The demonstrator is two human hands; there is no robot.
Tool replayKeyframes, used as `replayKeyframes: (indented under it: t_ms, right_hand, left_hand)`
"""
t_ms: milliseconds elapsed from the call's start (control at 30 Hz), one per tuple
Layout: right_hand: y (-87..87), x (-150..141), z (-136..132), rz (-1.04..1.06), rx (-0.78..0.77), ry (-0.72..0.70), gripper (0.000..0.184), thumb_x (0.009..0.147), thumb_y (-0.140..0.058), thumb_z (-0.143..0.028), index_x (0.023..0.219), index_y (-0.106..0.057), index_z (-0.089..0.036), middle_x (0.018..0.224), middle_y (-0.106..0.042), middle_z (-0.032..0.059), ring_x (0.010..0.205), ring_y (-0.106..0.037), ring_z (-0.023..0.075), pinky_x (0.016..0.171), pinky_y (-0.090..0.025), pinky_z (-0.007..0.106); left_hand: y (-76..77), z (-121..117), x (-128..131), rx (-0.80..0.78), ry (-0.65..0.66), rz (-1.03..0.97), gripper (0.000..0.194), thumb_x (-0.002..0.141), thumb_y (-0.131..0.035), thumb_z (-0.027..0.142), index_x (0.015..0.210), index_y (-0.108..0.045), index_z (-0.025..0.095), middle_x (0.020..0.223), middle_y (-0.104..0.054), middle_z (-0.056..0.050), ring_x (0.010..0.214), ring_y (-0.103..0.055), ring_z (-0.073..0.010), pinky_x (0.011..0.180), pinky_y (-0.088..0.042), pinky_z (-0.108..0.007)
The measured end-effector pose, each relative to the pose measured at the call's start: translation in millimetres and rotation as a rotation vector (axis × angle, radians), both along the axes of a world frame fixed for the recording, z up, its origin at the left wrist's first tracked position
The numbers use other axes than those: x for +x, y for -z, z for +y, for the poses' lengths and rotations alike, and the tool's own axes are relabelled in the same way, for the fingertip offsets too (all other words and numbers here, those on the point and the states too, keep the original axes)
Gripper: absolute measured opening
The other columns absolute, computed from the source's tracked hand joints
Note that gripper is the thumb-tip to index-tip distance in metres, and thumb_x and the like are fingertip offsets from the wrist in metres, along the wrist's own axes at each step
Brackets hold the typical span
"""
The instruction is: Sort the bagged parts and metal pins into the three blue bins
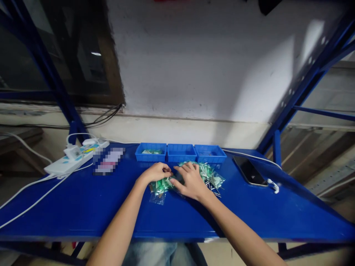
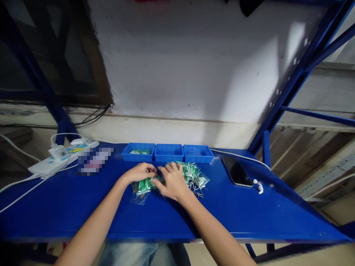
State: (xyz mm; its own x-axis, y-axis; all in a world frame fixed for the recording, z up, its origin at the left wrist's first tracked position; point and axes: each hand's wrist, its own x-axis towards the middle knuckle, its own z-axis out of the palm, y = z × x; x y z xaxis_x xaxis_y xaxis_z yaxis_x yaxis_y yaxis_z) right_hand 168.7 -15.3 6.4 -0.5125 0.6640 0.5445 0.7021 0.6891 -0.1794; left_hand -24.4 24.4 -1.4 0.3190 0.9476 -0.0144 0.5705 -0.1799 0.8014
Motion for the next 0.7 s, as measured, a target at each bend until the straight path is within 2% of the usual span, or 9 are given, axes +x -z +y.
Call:
replayKeyframes:
  t_ms: [67, 167, 233, 300, 367, 433, 533, 633, 700]
  right_hand:
    - [5.1, -5, -4, -0.053, -0.004, -0.04, 0.044, 0.081, -0.054, -0.048, 0.115, -0.057, -0.02, 0.096, -0.063, 0.0115, 0.1, -0.046, 0.0291, 0.086, -0.029, 0.046]
    - [12.0, -9, -2, 0.015, -0.04, -0.057, 0.042, 0.082, -0.054, -0.039, 0.118, -0.054, -0.018, 0.095, -0.063, 0.0111, 0.097, -0.048, 0.0272, 0.084, -0.032, 0.044]
    - [12.1, -11, 4, 0.206, -0.124, -0.048, 0.043, 0.083, -0.051, -0.037, 0.121, -0.051, -0.017, 0.087, -0.062, 0.008, 0.086, -0.052, 0.0226, 0.078, -0.037, 0.038]
    - [6.9, -14, 13, 0.478, -0.253, -0.02, 0.044, 0.084, -0.049, -0.041, 0.121, -0.05, -0.016, 0.074, -0.059, 0.0022, 0.07, -0.053, 0.0171, 0.067, -0.04, 0.031]
    - [-2.3, -18, 25, 0.735, -0.423, -0.015, 0.044, 0.084, -0.046, -0.048, 0.114, -0.052, -0.017, 0.063, -0.054, -0.0024, 0.056, -0.049, 0.0134, 0.057, -0.039, 0.026]
    - [-12.1, -24, 37, 0.943, -0.624, -0.055, 0.044, 0.081, -0.044, -0.055, 0.102, -0.056, -0.017, 0.057, -0.052, -0.0039, 0.048, -0.046, 0.0114, 0.048, -0.035, 0.023]
    - [-20.9, -32, 52, 1.17, -0.813, -0.12, 0.039, 0.072, -0.054, -0.053, 0.08, -0.057, -0.016, 0.053, -0.051, -0.0037, 0.044, -0.045, 0.01, 0.043, -0.034, 0.022]
    - [-20.1, -33, 61, 1.246, -0.819, -0.128, 0.032, 0.063, -0.062, -0.044, 0.076, -0.057, -0.015, 0.055, -0.054, -0.0026, 0.048, -0.05, 0.0111, 0.048, -0.04, 0.024]
    - [-17.1, -30, 63, 1.25, -0.797, -0.121, 0.031, 0.06, -0.062, -0.041, 0.077, -0.058, -0.015, 0.056, -0.056, -0.0019, 0.049, -0.051, 0.0117, 0.05, -0.042, 0.025]
  left_hand:
    - [-0.9, -1, -3, -0.006, 0.035, -0.062, 0.017, 0.066, -0.063, 0.03, 0.077, -0.064, 0.017, 0.068, -0.064, -0.002, 0.067, -0.059, -0.0175, 0.061, -0.043, -0.025]
    - [-7.1, -1, 0, 0.109, -0.003, -0.139, 0.012, 0.067, -0.062, 0.026, 0.074, -0.06, 0.016, 0.064, -0.057, 0.002, 0.059, -0.053, -0.0127, 0.057, -0.04, -0.023]
    - [-12.9, -1, 5, 0.243, -0.053, -0.212, 0.012, 0.07, -0.061, 0.024, 0.079, -0.059, 0.016, 0.065, -0.054, 0.003, 0.059, -0.05, -0.0111, 0.058, -0.039, -0.022]
    - [-18.1, -2, 13, 0.448, -0.178, -0.301, 0.015, 0.075, -0.056, 0.022, 0.089, -0.06, 0.016, 0.067, -0.051, 0.003, 0.062, -0.049, -0.0109, 0.06, -0.039, -0.022]
    - [-21.1, -5, 23, 0.674, -0.331, -0.33, 0.019, 0.081, -0.052, 0.022, 0.097, -0.06, 0.017, 0.071, -0.051, 0.002, 0.065, -0.049, -0.0114, 0.063, -0.04, -0.023]
    - [-20.9, -10, 33, 0.831, -0.39, -0.278, 0.02, 0.084, -0.051, 0.022, 0.102, -0.059, 0.018, 0.077, -0.053, 0.0, 0.069, -0.05, -0.0122, 0.068, -0.042, -0.024]
    - [-16.2, -16, 44, 0.914, -0.29, -0.132, 0.022, 0.083, -0.052, 0.016, 0.103, -0.058, 0.02, 0.08, -0.057, -0.001, 0.075, -0.052, -0.0142, 0.076, -0.043, -0.028]
    - [-13.0, -19, 48, 0.904, -0.211, -0.037, 0.021, 0.082, -0.05, 0.012, 0.1, -0.058, 0.02, 0.083, -0.06, -0.003, 0.08, -0.054, -0.016, 0.08, -0.043, -0.031]
    - [-13.9, -20, 48, 0.87, -0.188, -0.04, 0.018, 0.082, -0.05, 0.013, 0.097, -0.059, 0.02, 0.085, -0.061, -0.003, 0.083, -0.055, -0.0168, 0.081, -0.044, -0.032]
